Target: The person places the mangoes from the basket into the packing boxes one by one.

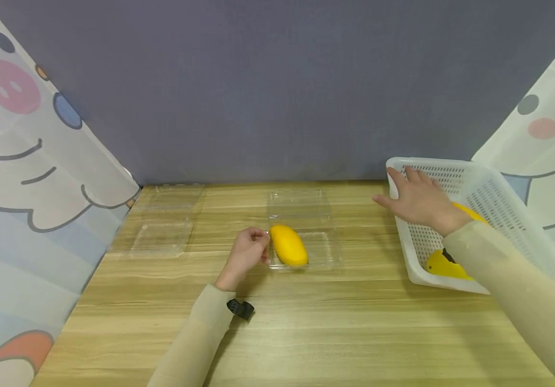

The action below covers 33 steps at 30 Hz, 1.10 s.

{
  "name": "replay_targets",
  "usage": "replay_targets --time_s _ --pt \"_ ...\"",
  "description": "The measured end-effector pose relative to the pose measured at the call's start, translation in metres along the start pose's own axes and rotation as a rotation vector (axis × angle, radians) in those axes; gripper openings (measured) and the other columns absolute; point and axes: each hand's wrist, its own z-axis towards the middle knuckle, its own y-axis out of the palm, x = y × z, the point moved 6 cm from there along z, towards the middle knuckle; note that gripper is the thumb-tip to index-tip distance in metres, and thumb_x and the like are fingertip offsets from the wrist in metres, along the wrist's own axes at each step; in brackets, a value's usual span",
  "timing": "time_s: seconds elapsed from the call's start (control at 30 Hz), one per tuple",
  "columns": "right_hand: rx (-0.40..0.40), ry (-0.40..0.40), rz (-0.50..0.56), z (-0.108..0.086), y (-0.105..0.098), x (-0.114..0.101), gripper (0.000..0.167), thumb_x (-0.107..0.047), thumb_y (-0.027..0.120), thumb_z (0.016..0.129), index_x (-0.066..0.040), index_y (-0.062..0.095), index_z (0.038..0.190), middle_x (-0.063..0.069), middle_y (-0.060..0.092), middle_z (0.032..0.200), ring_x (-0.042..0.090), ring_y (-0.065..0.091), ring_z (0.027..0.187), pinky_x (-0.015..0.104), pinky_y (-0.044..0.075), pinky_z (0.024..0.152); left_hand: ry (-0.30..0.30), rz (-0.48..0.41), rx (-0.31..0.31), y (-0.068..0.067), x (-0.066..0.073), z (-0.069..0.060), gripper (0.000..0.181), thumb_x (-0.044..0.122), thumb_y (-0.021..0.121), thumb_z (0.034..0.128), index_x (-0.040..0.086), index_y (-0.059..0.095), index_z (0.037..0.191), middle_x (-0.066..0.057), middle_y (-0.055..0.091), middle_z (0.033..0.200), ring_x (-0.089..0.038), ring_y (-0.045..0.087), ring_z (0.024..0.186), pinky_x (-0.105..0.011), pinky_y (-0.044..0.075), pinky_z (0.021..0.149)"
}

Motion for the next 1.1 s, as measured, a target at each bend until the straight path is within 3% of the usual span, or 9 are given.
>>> replay_targets --time_s 0.43,1.1 --pt "-0.036 0.048 0.034 0.005 0.004 0.029 0.1 -0.071 0.039 0.098 0.0 0.01 0.161 0.043 0.004 0.157 0.065 0.004 0.142 0.079 0.005 0.11 -0.01 -0.007 -0.002 0.0 0.001 0.0 0.024 0.007 0.055 0.1011 -0.009 0.059 0.117 -0.015 0.057 0.083 -0.019 0.057 0.061 -0.029 0.059 0.057" --pt "-0.072 0.126 0.067 0.009 0.005 0.075 0.105 -0.074 0.036 0.097 0.005 0.006 0.159 0.046 0.005 0.154 0.066 0.007 0.138 0.08 0.011 0.108 -0.006 0.009 -0.003 0.0 0.0 0.0 0.022 0.009 0.056 0.1012 -0.007 0.06 0.116 -0.011 0.056 0.077 -0.02 0.057 0.063 -0.031 0.06 0.058"
